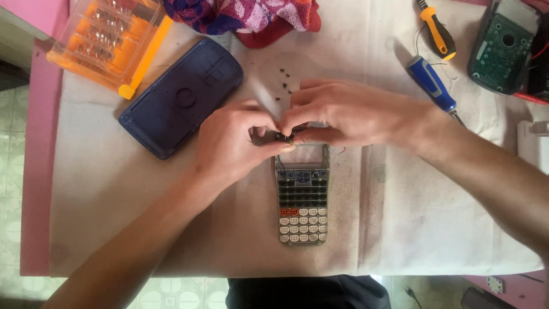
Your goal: Cleaning the PCB contacts and reassembling the keypad buttons of a scientific calculator.
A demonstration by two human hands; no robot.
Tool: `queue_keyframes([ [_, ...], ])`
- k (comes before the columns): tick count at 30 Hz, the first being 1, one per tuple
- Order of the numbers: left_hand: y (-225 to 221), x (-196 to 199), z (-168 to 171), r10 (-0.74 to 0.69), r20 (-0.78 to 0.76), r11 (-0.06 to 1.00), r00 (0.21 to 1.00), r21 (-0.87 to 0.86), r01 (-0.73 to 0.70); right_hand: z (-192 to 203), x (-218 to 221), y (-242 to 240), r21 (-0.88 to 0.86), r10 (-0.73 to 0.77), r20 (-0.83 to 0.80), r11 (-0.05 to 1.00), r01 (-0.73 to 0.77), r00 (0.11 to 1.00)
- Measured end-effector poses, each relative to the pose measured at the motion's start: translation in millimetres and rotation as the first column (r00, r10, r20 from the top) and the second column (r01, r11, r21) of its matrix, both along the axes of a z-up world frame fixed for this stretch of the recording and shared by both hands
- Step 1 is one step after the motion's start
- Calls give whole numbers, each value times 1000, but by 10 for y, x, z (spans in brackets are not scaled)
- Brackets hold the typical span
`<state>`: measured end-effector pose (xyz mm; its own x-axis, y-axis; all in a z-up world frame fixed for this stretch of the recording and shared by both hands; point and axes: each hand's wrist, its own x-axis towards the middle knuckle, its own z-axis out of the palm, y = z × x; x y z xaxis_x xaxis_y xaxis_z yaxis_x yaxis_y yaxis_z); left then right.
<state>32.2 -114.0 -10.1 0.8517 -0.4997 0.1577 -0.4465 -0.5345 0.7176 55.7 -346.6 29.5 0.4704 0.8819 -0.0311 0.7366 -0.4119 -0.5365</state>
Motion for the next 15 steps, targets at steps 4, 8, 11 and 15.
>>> queue_keyframes([
  [4, 9, -3, -46, 36, 7, 999, 999, 26, -36, 85, 63, 76, -95, 64, -45, 993, -68, 997],
  [8, 11, -13, -82, 33, 48, 998, 998, 49, -36, 144, 72, 124, -138, 68, -167, 986, -91, 984],
  [11, 3, -18, -89, 57, 64, 998, 996, 29, -59, 212, 74, 158, -222, 33, -215, 972, -82, 976],
  [15, -8, -12, -21, 53, 28, 998, 998, -19, -53, 354, 25, 245, -463, 2, -189, 881, -91, 982],
])
